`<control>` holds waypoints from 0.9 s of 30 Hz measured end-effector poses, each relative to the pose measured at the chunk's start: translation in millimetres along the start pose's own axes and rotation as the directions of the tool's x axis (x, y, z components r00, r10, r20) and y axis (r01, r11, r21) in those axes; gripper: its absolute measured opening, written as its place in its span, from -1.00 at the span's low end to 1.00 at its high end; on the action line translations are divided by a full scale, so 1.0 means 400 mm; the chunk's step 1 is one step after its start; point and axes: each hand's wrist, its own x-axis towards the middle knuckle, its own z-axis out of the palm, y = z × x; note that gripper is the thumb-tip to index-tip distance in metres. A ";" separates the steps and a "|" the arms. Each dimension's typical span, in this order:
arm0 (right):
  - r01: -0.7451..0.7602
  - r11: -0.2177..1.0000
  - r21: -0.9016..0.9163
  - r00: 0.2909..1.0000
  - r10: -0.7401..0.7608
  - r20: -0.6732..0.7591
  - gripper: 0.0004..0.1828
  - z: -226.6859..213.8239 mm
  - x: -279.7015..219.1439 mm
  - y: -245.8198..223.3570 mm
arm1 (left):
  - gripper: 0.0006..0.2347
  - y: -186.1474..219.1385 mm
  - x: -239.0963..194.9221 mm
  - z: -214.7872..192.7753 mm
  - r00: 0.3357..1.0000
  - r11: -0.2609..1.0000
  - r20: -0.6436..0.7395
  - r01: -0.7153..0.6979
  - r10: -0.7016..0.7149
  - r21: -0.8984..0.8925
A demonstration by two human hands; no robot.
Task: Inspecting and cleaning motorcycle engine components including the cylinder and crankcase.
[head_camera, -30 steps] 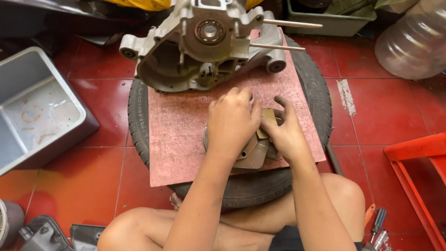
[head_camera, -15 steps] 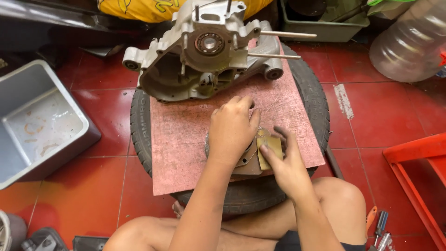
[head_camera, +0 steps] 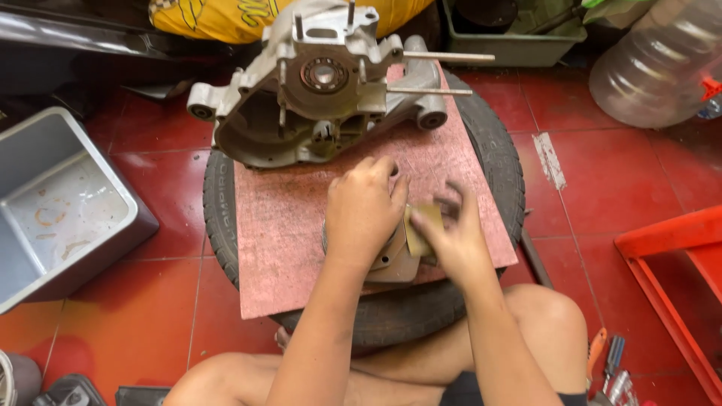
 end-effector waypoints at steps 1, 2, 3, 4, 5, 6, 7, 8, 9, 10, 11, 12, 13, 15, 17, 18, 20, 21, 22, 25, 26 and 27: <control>-0.012 1.000 -0.003 1.000 0.012 0.001 0.02 0.001 0.013 -0.002 | -0.84 0.002 -0.006 0.002 1.000 1.000 0.010 0.006 -0.005 -0.003; 0.020 1.000 -0.009 1.000 -0.020 0.011 0.01 0.005 0.038 -0.008 | -0.84 0.000 -0.002 0.002 1.000 1.000 0.003 0.004 -0.004 0.003; 0.053 0.998 -0.015 0.998 -0.052 0.021 0.01 0.011 0.064 -0.016 | -0.84 -0.002 0.004 0.001 1.000 1.000 -0.005 0.002 -0.002 0.009; 0.058 0.998 -0.015 0.998 -0.057 0.026 0.01 0.006 0.037 -0.014 | -0.84 -0.004 0.007 0.001 1.000 1.000 -0.011 0.005 -0.005 0.012; 0.026 0.999 -0.024 0.999 -0.025 0.036 -0.03 0.001 0.011 -0.012 | -0.84 -0.005 0.010 0.000 1.000 1.000 -0.008 0.008 -0.008 -0.004; -0.016 0.999 -0.033 0.999 0.017 0.040 -0.07 -0.005 -0.023 -0.004 | -0.84 -0.006 0.007 0.003 1.000 1.000 0.005 0.010 -0.010 -0.021; -0.020 0.999 -0.032 0.999 0.021 0.041 -0.07 -0.007 -0.036 0.019 | -0.84 -0.007 0.000 0.001 1.000 1.000 0.009 0.012 -0.012 -0.020; 0.030 0.999 -0.038 1.000 -0.030 0.007 -0.05 -0.013 -0.039 0.037 | -0.84 -0.006 0.003 0.000 1.000 0.999 0.018 0.015 -0.014 -0.033; 0.080 0.996 -0.046 0.996 -0.082 -0.027 -0.04 -0.019 -0.043 0.056 | -0.83 -0.004 0.007 -0.001 1.000 0.999 0.026 0.018 -0.017 -0.046; 0.078 0.996 -0.049 0.996 -0.080 -0.026 -0.04 -0.017 -0.005 0.048 | -0.83 -0.003 0.007 -0.003 0.999 0.999 0.028 0.019 -0.018 -0.048; 0.103 0.989 -0.109 0.993 -0.108 -0.046 0.00 -0.015 0.032 0.041 | -0.83 -0.002 0.006 -0.005 1.000 0.999 0.026 0.018 -0.017 -0.040; 0.125 0.977 -0.170 0.988 -0.138 -0.067 0.03 -0.015 0.070 0.034 | -0.82 0.001 0.006 -0.006 1.000 0.999 0.026 0.015 -0.014 -0.035; 0.122 0.977 -0.173 0.988 -0.136 -0.070 0.03 -0.009 0.073 0.025 | -0.82 0.003 0.002 -0.003 1.000 0.999 0.028 0.015 -0.013 -0.039; 0.025 0.991 -0.134 0.995 -0.038 -0.095 -0.04 0.017 0.090 -0.001 | -0.84 -0.001 0.004 -0.005 1.000 1.000 0.016 0.011 -0.010 -0.014; 0.015 0.994 -0.109 1.000 -0.017 -0.020 -0.05 0.013 0.012 -0.024 | -0.84 0.000 -0.007 -0.002 1.000 1.000 0.016 0.004 -0.004 -0.003; 0.023 0.996 -0.085 0.998 -0.018 0.059 -0.05 0.012 -0.013 -0.044 | -0.85 0.000 0.002 -0.002 1.000 1.000 -0.003 -0.005 0.005 0.012; 0.040 0.999 -0.035 0.998 -0.038 0.053 -0.05 0.018 0.005 -0.015 | -0.84 -0.005 0.012 -0.001 1.000 1.000 -0.007 -0.009 0.009 0.010; 0.049 0.999 0.015 0.998 -0.049 0.046 -0.06 0.018 0.003 0.007 | -0.84 -0.005 0.007 0.002 1.000 1.000 -0.002 -0.009 0.009 0.009; 0.045 0.999 0.014 0.998 -0.046 0.043 -0.06 0.015 0.017 0.002 | -0.84 -0.003 0.006 0.007 1.000 1.000 0.002 -0.010 0.010 0.006; 0.037 0.997 -0.070 0.998 -0.041 -0.053 -0.03 0.020 0.025 -0.019 | -0.84 -0.006 0.002 0.007 1.000 1.000 -0.011 -0.006 0.006 -0.008; 0.013 0.995 -0.102 1.000 -0.015 -0.015 -0.08 0.020 0.003 -0.025 | -0.84 -0.006 0.002 0.007 1.000 1.000 -0.011 -0.005 0.005 -0.014; -0.010 0.991 -0.135 1.000 0.013 0.023 -0.13 0.019 -0.018 -0.032 | -0.84 -0.005 0.003 0.006 1.000 1.000 -0.011 -0.005 0.005 -0.020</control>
